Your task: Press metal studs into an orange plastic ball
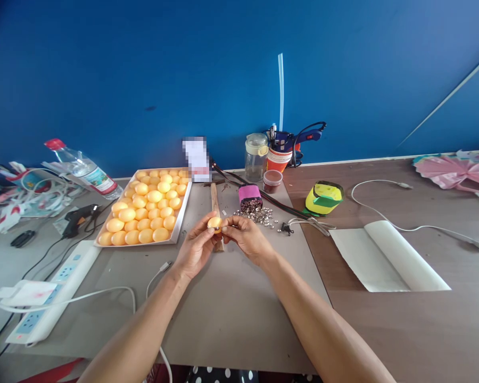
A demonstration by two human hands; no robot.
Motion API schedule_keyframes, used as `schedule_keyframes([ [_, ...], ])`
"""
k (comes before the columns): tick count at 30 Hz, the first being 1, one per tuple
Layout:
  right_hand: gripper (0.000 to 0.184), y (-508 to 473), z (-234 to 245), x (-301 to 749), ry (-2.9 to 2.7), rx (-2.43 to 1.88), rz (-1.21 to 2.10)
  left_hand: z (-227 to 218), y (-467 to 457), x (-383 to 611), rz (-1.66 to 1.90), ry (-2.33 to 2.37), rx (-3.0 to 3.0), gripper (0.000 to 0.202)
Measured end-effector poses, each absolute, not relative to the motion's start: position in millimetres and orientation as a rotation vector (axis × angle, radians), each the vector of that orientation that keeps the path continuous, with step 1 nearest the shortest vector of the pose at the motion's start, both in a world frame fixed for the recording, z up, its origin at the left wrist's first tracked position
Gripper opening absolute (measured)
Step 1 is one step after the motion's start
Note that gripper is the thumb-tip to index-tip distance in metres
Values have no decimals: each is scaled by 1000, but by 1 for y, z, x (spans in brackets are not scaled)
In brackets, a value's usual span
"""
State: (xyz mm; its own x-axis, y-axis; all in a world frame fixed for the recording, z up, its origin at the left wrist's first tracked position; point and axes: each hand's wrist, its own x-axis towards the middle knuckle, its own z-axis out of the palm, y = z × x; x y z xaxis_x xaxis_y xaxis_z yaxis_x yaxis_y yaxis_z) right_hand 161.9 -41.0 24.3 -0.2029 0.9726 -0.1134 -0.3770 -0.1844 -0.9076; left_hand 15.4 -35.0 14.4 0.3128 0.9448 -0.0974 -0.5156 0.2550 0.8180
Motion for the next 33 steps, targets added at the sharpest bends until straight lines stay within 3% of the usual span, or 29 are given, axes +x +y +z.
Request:
schedule_keyframes([
  [10, 20, -42, 23, 160, -995, -1043, 1551, 1, -37, 13, 1110, 905, 1025, 49],
  [18, 23, -43, 25, 160, -933, -1029, 1564, 10, -42, 15, 1112, 1012, 1227, 45],
  [33, 30, -41, 25, 164, -933, -982, 1635, 11, -44, 17, 1108, 1017, 1164, 46],
])
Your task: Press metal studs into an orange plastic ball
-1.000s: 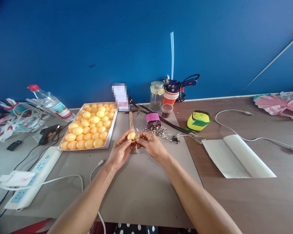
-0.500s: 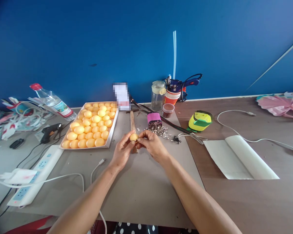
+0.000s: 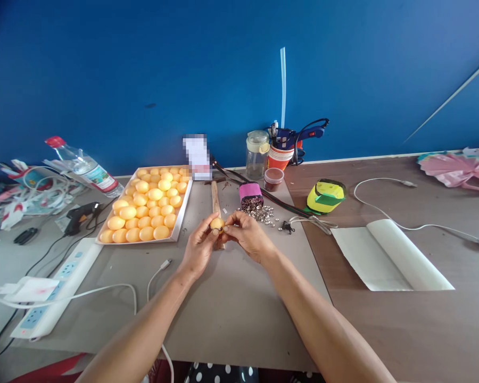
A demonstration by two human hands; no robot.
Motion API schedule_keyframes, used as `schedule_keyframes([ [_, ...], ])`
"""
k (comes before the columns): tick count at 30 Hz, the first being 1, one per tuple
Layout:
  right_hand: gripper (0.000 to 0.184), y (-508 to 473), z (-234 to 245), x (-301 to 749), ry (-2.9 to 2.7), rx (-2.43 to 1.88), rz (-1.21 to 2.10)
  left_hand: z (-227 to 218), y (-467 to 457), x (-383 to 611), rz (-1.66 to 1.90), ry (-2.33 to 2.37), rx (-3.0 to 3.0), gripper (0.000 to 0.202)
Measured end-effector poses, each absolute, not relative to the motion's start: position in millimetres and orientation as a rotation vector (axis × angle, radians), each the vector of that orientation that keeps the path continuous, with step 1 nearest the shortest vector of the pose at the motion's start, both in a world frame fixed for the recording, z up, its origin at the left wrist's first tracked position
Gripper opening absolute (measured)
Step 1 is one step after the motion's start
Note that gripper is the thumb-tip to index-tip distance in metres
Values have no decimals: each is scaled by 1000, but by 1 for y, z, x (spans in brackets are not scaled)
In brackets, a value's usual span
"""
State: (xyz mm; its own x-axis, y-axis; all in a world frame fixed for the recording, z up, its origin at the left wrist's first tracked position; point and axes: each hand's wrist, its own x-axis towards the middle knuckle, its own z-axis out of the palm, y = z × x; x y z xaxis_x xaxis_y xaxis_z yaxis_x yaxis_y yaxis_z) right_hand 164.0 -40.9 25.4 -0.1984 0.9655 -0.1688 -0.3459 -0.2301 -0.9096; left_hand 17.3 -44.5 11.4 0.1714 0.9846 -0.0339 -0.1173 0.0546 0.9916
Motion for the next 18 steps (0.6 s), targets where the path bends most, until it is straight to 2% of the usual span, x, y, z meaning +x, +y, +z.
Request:
schedule_keyframes([
  [7, 27, -40, 22, 162, -956, -1052, 1571, 9, -44, 18, 1110, 975, 1151, 45],
  [13, 29, -39, 27, 168, -937, -922, 1635, 15, -42, 21, 1105, 754, 845, 44],
  [16, 19, -35, 23, 176, -1025, -1102, 1404, 18, -39, 19, 1116, 705, 682, 43],
  [18, 11, -31, 16, 181, -1184, -1368, 1043, 18, -38, 18, 1109, 694, 609, 45],
])
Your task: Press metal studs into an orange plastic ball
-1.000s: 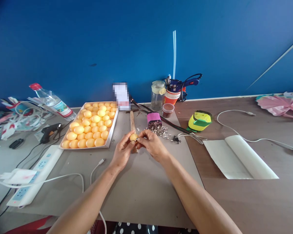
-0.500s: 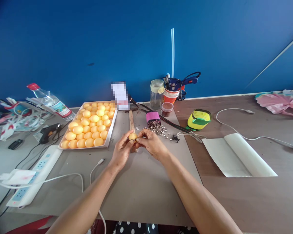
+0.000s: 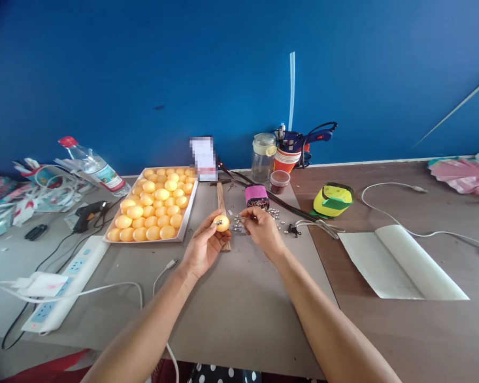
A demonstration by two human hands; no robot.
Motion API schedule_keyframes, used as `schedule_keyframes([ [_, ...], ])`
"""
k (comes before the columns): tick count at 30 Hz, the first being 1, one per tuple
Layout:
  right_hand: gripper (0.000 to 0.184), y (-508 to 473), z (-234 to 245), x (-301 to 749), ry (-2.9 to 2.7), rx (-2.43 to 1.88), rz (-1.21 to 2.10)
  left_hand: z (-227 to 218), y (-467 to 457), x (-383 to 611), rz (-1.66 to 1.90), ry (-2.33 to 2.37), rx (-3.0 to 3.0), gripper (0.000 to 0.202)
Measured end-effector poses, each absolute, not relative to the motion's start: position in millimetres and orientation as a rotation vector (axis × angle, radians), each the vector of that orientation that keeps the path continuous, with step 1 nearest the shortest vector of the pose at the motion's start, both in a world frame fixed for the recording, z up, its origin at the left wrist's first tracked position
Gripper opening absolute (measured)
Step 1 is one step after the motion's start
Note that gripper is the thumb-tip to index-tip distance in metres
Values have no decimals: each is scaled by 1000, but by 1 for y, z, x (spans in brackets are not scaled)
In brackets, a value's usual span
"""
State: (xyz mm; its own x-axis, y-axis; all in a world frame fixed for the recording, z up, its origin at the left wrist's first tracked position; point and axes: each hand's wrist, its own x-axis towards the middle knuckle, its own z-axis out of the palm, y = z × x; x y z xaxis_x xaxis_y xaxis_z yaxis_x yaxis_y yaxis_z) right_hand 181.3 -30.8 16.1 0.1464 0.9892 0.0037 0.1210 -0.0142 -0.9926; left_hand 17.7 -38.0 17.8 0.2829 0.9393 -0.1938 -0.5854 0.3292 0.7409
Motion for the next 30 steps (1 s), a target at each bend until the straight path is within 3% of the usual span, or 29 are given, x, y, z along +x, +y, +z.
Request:
schedule_keyframes([
  [3, 20, -28, 4, 187, -1487, -1641, 505, 17, -36, 16, 1106, 678, 574, 46],
  [7, 33, -30, -5, 189, -1745, -1891, 263, 17, -35, 16, 1113, 686, 601, 46],
  [19, 20, -26, -6, 190, -1881, -1974, 235, 14, -39, 17, 1099, 874, 906, 49],
  [30, 15, -31, 5, 180, -1585, -1689, 351, 5, -39, 21, 1229, 976, 1152, 52],
])
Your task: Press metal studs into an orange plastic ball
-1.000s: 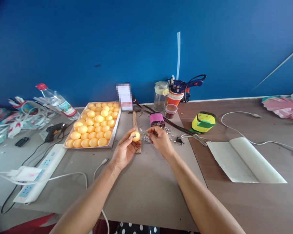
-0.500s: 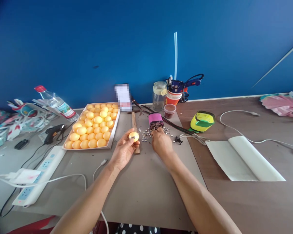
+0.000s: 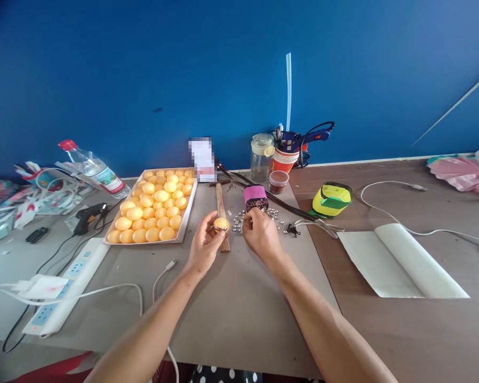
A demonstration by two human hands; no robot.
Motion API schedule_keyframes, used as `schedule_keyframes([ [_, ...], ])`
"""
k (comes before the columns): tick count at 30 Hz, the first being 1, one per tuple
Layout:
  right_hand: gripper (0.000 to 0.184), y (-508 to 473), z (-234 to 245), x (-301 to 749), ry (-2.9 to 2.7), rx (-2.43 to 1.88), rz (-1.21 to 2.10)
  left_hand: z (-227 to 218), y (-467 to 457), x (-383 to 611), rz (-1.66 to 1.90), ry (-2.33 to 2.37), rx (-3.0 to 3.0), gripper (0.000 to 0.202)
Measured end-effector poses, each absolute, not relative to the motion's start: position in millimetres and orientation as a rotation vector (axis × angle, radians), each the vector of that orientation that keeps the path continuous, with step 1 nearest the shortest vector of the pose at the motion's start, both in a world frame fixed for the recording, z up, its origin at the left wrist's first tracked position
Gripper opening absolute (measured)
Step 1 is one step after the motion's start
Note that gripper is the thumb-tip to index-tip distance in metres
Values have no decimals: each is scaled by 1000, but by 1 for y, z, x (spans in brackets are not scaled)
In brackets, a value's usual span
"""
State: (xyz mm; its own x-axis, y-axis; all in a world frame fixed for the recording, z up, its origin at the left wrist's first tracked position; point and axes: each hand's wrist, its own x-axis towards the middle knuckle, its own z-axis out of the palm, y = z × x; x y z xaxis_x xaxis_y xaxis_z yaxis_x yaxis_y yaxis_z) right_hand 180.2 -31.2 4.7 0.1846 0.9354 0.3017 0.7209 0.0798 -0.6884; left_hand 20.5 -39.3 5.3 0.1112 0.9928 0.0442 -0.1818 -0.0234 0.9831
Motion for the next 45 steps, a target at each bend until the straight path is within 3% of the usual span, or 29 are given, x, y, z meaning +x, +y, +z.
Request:
schedule_keyframes([
  [4, 4, -32, 8, 175, -1462, -1529, 599, 8, -40, 22, 1250, 996, 1143, 47],
  [16, 24, -32, 13, 167, -877, -945, 1513, 6, -39, 20, 1229, 1027, 1164, 43],
  [27, 24, -35, 15, 167, -816, -775, 1703, 15, -36, 18, 1184, 818, 899, 37],
  [45, 26, -38, 19, 164, -874, -798, 1662, 9, -35, 16, 1188, 787, 977, 37],
])
